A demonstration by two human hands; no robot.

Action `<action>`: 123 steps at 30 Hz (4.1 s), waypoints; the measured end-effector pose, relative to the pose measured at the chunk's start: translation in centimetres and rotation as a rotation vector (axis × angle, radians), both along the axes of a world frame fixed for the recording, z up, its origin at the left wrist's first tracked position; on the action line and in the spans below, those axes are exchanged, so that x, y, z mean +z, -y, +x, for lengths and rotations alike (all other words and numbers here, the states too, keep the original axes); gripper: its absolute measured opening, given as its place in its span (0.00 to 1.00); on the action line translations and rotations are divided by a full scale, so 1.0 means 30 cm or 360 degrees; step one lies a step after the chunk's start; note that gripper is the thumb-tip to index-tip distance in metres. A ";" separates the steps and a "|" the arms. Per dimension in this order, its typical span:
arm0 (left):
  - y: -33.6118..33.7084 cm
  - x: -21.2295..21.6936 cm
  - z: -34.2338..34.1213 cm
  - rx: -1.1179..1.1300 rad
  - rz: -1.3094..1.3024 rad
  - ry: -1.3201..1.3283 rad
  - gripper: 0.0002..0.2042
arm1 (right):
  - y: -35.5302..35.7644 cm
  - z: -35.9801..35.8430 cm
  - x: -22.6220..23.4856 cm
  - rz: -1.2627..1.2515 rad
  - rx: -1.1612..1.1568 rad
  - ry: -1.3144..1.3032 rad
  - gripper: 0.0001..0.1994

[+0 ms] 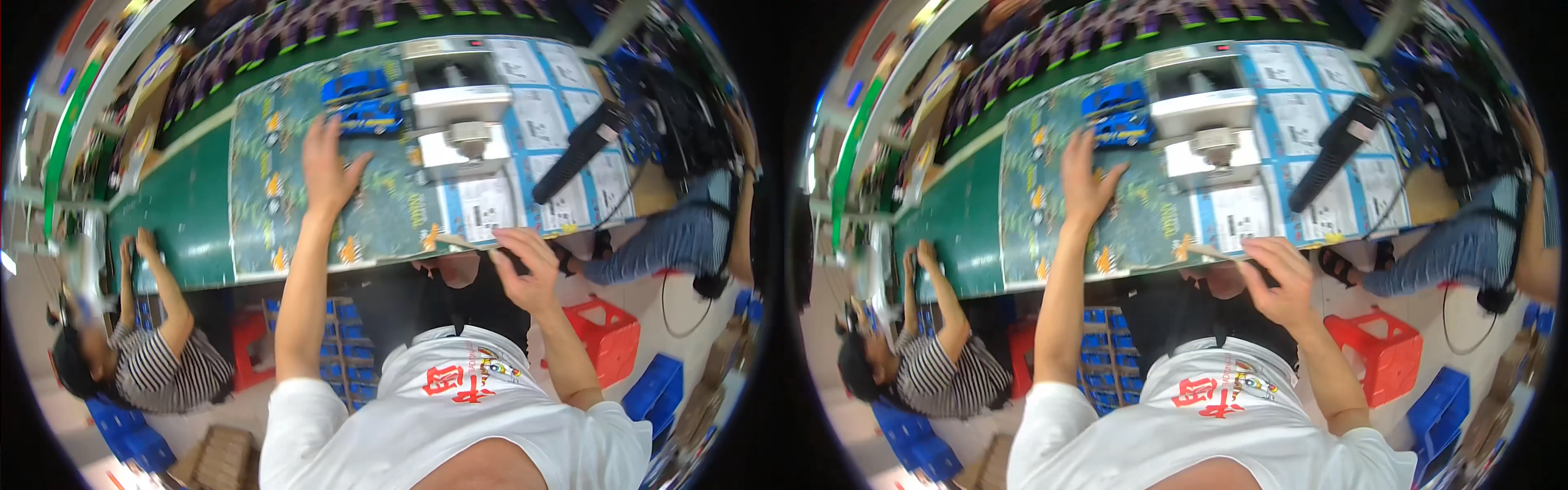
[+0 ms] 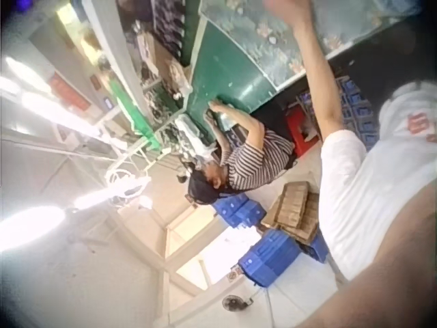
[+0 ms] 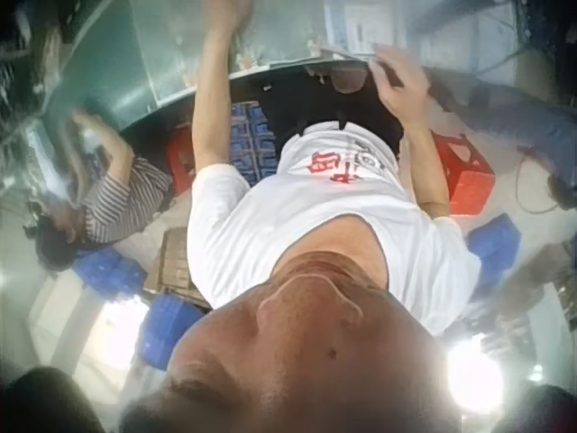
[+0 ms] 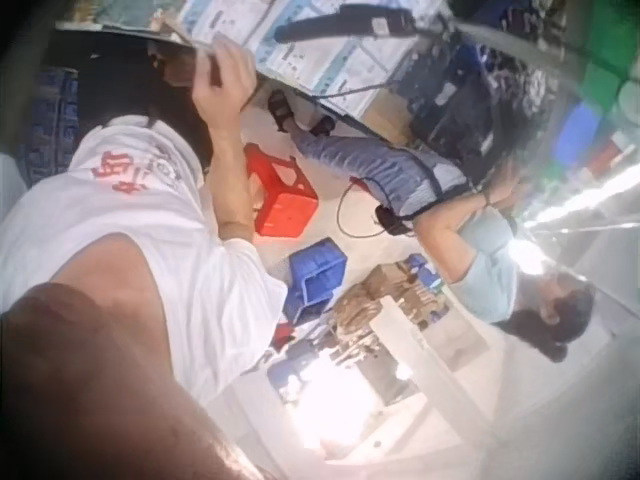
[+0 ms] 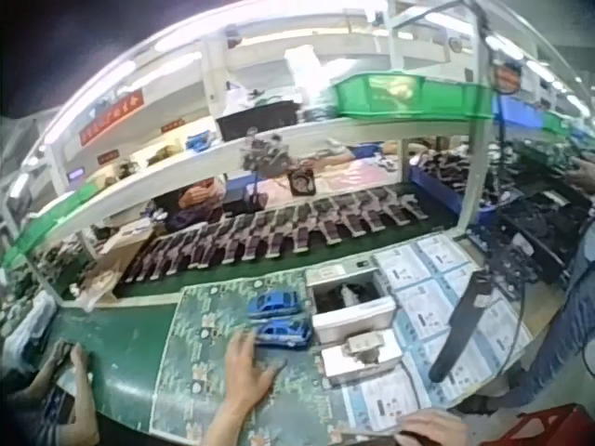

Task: The recorder is assembling blue toy cars by using an electric screwdriver to fasten screws into the chassis.

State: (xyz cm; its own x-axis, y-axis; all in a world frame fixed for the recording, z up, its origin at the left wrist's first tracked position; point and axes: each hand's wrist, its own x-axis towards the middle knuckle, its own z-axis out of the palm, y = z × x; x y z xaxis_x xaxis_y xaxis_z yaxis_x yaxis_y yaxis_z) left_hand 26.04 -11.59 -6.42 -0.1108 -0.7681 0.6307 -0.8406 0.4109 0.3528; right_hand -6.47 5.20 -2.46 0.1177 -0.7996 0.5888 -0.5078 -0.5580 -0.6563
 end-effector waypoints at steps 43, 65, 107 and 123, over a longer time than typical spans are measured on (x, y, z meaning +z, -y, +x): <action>-0.638 0.090 -0.711 -0.0972 0.1376 -0.2068 0.23 | -0.210 -0.604 0.089 0.0943 -0.0596 0.0639 0.15; -0.289 0.047 -0.255 -0.0279 0.1055 -0.2972 0.15 | 0.450 -0.489 -0.010 0.0596 -0.0204 0.1262 0.24; -0.411 0.078 -0.226 -0.0238 0.1530 -0.2550 0.20 | 0.358 -0.121 0.269 0.0504 0.0952 0.1331 0.14; -0.414 0.070 -0.222 -0.0432 0.1386 -0.2525 0.15 | 0.438 0.182 0.386 0.0077 0.0518 0.1106 0.07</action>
